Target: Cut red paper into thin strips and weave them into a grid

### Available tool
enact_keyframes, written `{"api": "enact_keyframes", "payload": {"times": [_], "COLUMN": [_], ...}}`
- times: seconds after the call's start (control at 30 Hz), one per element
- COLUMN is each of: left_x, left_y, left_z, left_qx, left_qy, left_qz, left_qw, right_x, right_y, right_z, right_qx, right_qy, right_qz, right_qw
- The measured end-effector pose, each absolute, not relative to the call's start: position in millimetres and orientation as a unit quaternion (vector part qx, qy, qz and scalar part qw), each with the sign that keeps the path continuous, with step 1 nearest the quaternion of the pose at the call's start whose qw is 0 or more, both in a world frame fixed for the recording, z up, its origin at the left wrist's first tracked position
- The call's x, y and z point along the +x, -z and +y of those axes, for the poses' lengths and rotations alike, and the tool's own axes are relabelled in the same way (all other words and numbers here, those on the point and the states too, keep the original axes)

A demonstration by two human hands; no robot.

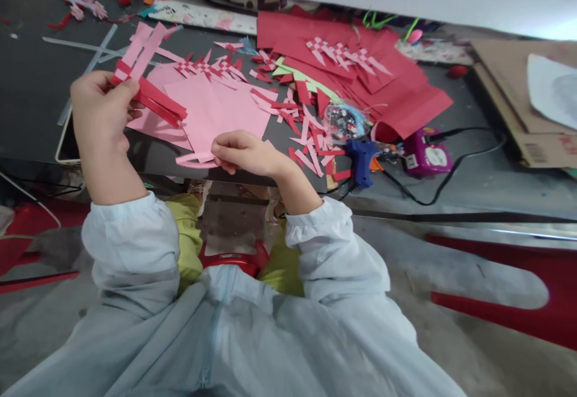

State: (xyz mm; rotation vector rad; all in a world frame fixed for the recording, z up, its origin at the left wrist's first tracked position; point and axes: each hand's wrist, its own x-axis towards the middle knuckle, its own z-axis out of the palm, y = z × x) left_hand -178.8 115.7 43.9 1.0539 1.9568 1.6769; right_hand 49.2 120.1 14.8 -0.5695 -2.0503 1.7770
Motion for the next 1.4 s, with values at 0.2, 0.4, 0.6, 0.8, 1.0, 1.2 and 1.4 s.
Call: {"api": "enact_keyframes", "payload": {"times": [0.2,0.4,0.6,0.8,1.0,1.2,1.4], "left_x": [-182,-176,-169,-162,-159,-162,-156], "left_y": [-43,-47,-42,-42,-40,-34,-32], "left_z": [114,110,115,116,117,117,113], "left_qx": [0.396,0.409,0.422,0.444,0.455,0.486,0.500], "left_qy": [-0.601,-0.593,-0.595,-0.599,-0.590,-0.587,-0.546], "left_qz": [0.676,0.674,0.663,0.641,0.639,0.616,0.617], "left_qw": [0.162,0.165,0.168,0.181,0.189,0.203,0.265], "right_x": [73,122,128,116,132,130,122], "right_y": [-30,-31,1,-1,-16,-24,-30], "right_z": [95,93,113,112,105,99,100], "right_qx": [-0.140,-0.237,-0.355,-0.338,-0.321,-0.298,-0.333], "right_qy": [-0.619,-0.584,-0.593,-0.603,-0.600,-0.618,-0.581], "right_qz": [-0.773,-0.776,-0.631,-0.641,-0.695,-0.718,-0.721], "right_qw": [-0.019,0.034,0.353,0.335,0.232,0.114,0.176]}}
